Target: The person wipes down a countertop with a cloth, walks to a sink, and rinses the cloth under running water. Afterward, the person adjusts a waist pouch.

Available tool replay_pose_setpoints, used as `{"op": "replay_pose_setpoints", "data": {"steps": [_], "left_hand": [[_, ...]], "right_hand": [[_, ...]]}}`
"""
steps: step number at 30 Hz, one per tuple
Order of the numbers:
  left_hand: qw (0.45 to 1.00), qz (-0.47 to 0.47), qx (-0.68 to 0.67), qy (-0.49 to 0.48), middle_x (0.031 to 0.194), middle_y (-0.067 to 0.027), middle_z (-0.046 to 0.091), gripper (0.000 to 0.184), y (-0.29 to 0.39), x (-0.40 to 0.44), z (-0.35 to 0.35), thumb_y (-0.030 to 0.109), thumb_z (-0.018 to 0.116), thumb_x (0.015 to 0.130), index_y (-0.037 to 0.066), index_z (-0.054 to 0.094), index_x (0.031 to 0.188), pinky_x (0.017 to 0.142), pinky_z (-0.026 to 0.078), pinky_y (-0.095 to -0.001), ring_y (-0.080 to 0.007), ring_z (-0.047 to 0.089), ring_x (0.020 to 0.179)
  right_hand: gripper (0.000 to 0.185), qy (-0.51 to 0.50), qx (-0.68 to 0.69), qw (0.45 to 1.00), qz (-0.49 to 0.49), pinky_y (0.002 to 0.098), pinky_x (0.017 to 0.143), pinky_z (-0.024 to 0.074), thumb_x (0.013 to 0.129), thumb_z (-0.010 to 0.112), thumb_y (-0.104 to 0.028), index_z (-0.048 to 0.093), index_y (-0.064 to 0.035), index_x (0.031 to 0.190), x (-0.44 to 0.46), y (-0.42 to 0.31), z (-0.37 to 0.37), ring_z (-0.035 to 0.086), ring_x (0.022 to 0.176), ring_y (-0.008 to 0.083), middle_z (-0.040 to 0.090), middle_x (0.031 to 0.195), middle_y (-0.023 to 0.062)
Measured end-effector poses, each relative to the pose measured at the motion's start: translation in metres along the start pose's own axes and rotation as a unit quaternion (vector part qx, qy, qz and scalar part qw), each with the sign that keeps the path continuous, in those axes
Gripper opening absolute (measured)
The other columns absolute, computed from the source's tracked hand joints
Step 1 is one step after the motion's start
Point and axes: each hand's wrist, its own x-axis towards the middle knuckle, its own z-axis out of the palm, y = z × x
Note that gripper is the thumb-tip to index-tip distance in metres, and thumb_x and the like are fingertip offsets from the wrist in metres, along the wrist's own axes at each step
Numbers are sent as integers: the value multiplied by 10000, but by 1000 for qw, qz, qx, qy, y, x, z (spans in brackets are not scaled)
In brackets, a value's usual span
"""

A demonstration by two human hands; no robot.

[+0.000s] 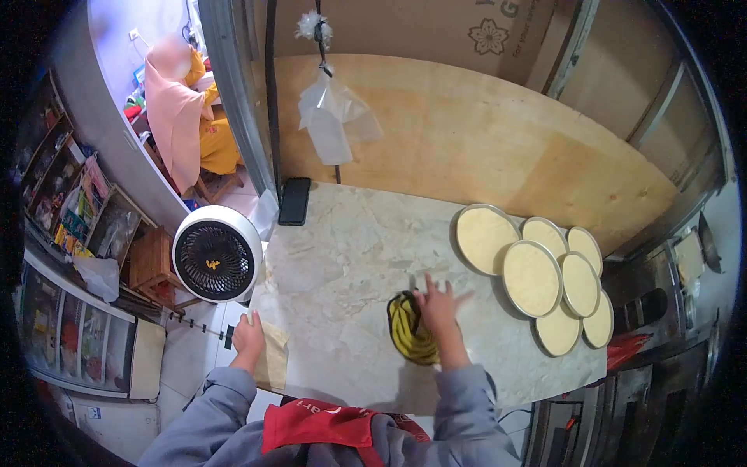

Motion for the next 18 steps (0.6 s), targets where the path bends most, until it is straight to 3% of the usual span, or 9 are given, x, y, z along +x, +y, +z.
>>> {"op": "replay_pose_setpoints", "data": {"steps": [2,4,6,8,12,16,18], "left_hand": [[1000,1,-3,1,766,-211,599,466,0,0,1,447,368,850,17,547,863,667,439,-452,-365,580,749],[1000,-2,-4,4,768,-212,600,468,0,0,1,449,367,850,17,547,865,667,439,-453,-365,580,749],[1000,-4,-4,2,768,-212,600,469,1,0,1,449,367,849,17,548,865,668,439,-453,-365,580,749],[1000,-5,-3,1,769,-213,599,470,1,0,-1,450,366,849,17,548,865,669,438,-453,-365,580,748],[1000,-6,1,-10,762,-213,598,467,1,0,-1,445,367,851,14,548,857,669,437,-452,-365,580,746],[1000,3,-3,-4,757,-213,598,464,-1,1,1,438,372,852,8,546,843,668,436,-452,-364,580,744],[1000,4,-7,-4,755,-212,597,463,0,0,-1,437,373,852,7,546,840,667,435,-452,-364,580,743]], "right_hand": [[556,80,-51,995,-36,741,843,22,830,400,-484,325,-200,1303,24,-33,14,380,1165,324,600,999,99],[551,134,-23,986,-94,747,839,46,819,417,-483,365,-187,1281,42,-72,37,374,1169,325,559,1078,134],[536,103,6,983,-150,749,840,66,805,448,-461,400,-180,1258,31,-122,29,372,1170,319,520,1122,168],[518,114,10,957,-266,751,842,63,793,481,-421,418,-176,1245,11,-151,53,352,1188,300,533,1083,156],[486,93,16,921,-378,776,797,44,794,496,-393,429,-199,1234,-60,-153,75,314,1219,234,573,983,42],[495,-11,46,946,-321,773,803,20,789,496,-428,422,-236,1239,-108,-89,51,331,1209,203,577,1015,-10],[506,107,28,954,-277,772,808,8,785,488,-460,434,-227,1230,-106,-39,63,372,1182,206,593,991,-19]]}}
